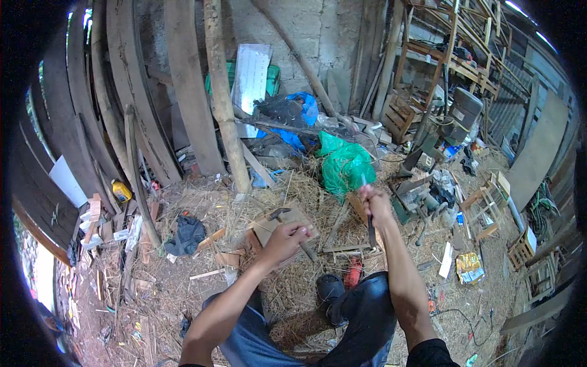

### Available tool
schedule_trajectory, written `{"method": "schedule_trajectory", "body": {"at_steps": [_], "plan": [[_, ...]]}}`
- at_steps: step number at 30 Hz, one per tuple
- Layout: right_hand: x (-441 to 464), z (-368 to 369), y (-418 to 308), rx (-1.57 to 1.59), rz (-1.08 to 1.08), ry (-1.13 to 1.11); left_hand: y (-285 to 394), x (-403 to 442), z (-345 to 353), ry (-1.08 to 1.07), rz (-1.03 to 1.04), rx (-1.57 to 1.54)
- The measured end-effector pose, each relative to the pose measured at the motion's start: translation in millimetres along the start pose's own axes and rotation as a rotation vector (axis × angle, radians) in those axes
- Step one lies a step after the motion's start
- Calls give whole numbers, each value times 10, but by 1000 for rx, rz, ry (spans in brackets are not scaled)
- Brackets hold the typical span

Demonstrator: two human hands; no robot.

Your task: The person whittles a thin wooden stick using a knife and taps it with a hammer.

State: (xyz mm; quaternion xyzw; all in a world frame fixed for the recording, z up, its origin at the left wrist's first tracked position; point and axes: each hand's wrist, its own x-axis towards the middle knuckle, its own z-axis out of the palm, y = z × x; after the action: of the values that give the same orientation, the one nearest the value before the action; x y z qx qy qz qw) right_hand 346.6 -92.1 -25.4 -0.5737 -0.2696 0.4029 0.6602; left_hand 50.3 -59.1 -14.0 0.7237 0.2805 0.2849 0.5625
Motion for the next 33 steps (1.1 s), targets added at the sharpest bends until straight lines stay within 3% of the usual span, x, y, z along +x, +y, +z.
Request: {"method": "schedule_trajectory", "body": {"at_steps": [1,3,7,8,12,15,17,19,20,29,31,33], "plan": [[-78,16,-14,-1,-4,12,-23,27,-33,-12,4,-3],[-260,200,40,-187,38,-205,-96,83,-69,129,41,194],[-535,840,58,-276,41,-407,-180,151,26,208,42,359],[-556,949,104,-284,47,-425,-278,214,44,208,144,336],[-525,991,59,-110,168,-476,-118,236,121,248,143,305],[-433,945,95,-169,178,-339,-143,287,133,246,191,394],[-283,815,99,-153,105,-253,-87,221,169,241,177,442],[-77,565,104,-158,-16,8,-76,193,167,240,167,492],[-77,470,113,-160,-20,5,-117,199,156,249,167,469],[-586,933,-18,-53,195,-503,-137,313,150,312,125,366],[-570,979,19,-15,201,-477,-86,299,167,274,71,307],[-497,918,5,-40,188,-507,-90,293,182,337,193,328]]}}
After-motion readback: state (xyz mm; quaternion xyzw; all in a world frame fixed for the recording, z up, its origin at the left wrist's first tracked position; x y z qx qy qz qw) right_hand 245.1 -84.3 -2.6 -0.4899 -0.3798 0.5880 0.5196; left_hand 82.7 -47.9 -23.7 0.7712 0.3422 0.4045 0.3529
